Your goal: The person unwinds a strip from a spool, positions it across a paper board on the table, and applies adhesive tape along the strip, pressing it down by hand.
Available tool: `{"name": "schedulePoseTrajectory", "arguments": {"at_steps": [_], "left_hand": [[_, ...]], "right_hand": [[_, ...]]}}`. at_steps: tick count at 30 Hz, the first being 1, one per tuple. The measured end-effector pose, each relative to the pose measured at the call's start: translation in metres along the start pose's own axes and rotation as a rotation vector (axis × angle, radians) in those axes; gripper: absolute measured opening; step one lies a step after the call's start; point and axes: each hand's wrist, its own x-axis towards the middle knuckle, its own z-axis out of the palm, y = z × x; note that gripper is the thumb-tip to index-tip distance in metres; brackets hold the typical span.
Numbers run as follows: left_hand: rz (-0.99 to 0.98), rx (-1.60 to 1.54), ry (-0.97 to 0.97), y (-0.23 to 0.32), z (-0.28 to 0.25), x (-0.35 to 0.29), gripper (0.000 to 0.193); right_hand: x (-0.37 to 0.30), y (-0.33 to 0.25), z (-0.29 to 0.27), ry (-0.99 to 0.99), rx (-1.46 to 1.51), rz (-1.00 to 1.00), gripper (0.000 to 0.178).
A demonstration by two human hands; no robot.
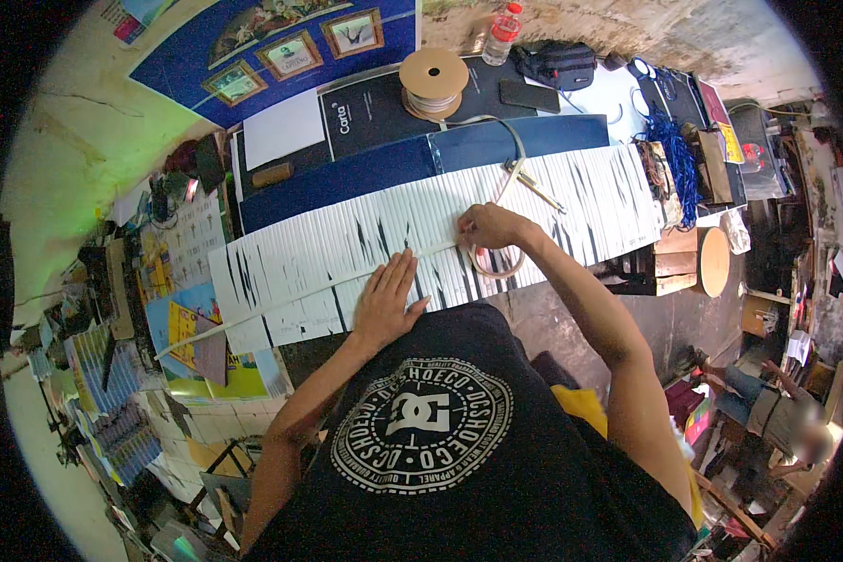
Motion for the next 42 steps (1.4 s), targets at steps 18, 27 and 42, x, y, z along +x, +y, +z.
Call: {"name": "schedulePoseTrajectory", "arguments": {"at_steps": [18,27,42], "left_hand": [[-0.004,0.036,0.006,0.001,0.002,-0.002,0.071],[0.011,0.048,0.051,0.005,-0.001,-0.001,0.068],[0.084,-0.039,0.006,0.030,0.011,0.047,0.077]], "right_hand": [[-0.011,-0.021,-0.007,0.001,-0.087,-0.029,0.025],[-0.002,-0.012,-0.002,-0.058,-0.070,0.057,0.031],[0.001,-0.028,-0.009,-0.080,-0.110,0.049,0.029]]}}
